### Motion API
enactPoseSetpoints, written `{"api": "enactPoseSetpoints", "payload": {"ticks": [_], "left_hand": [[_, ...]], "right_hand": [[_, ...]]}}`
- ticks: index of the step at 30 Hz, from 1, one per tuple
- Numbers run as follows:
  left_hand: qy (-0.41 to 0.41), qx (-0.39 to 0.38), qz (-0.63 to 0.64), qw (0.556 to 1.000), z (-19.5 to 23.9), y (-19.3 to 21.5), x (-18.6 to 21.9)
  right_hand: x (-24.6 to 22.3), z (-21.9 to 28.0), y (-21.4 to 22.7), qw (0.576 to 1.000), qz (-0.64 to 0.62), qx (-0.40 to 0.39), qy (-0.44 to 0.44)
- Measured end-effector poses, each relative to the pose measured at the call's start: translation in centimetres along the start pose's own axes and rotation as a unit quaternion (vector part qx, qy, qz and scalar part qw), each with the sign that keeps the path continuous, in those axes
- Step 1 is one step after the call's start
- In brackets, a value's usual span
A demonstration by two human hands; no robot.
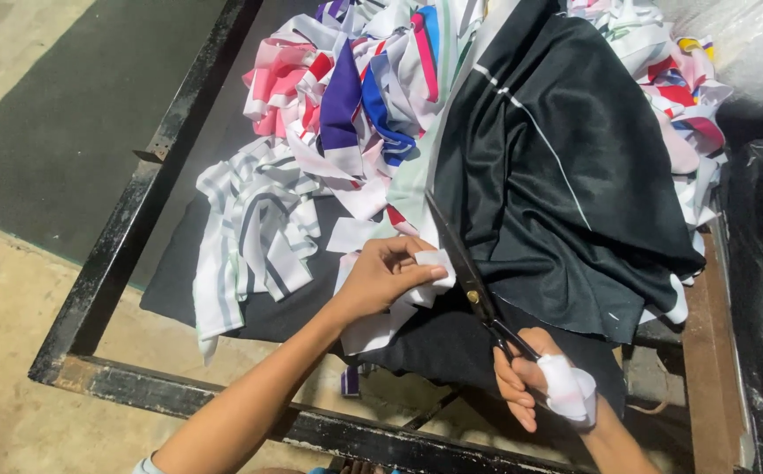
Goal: Using scissors to cut a large piece of black fabric into strips by following a marked line.
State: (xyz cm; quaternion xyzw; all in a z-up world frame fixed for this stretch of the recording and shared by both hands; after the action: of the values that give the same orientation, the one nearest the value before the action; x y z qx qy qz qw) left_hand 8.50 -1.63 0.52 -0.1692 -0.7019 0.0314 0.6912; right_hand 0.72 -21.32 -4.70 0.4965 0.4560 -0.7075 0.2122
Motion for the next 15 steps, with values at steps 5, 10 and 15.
{"api": "enactPoseSetpoints", "payload": {"ticks": [5, 10, 15], "left_hand": [[-0.028, 0.046, -0.021, 0.998, -0.3, 1.4, 0.2], [-0.045, 0.249, -0.087, 0.963, -0.4, 7.2, 3.2], [-0.147, 0.268, -0.286, 0.908, -7.4, 11.5, 7.7]], "right_hand": [[-1.7, 0.1, 1.4, 0.987, 0.071, 0.136, 0.057], [-3.4, 0.7, 3.7, 0.919, 0.262, 0.291, 0.054], [-5.2, 0.7, 4.4, 0.86, 0.345, 0.372, 0.057]]}}
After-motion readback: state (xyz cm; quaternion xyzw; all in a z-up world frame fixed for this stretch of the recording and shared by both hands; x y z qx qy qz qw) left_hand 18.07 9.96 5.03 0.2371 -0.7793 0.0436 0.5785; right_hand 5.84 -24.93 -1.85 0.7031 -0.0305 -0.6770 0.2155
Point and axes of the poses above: each hand's wrist, its own z-axis away from the middle knuckle, its own y-axis out of the back of the hand, x = y × z, the point moved 9 cm from there along -z, towards the middle knuckle, and after that the axes turned 7 degrees about z, right-handed, at the moved point
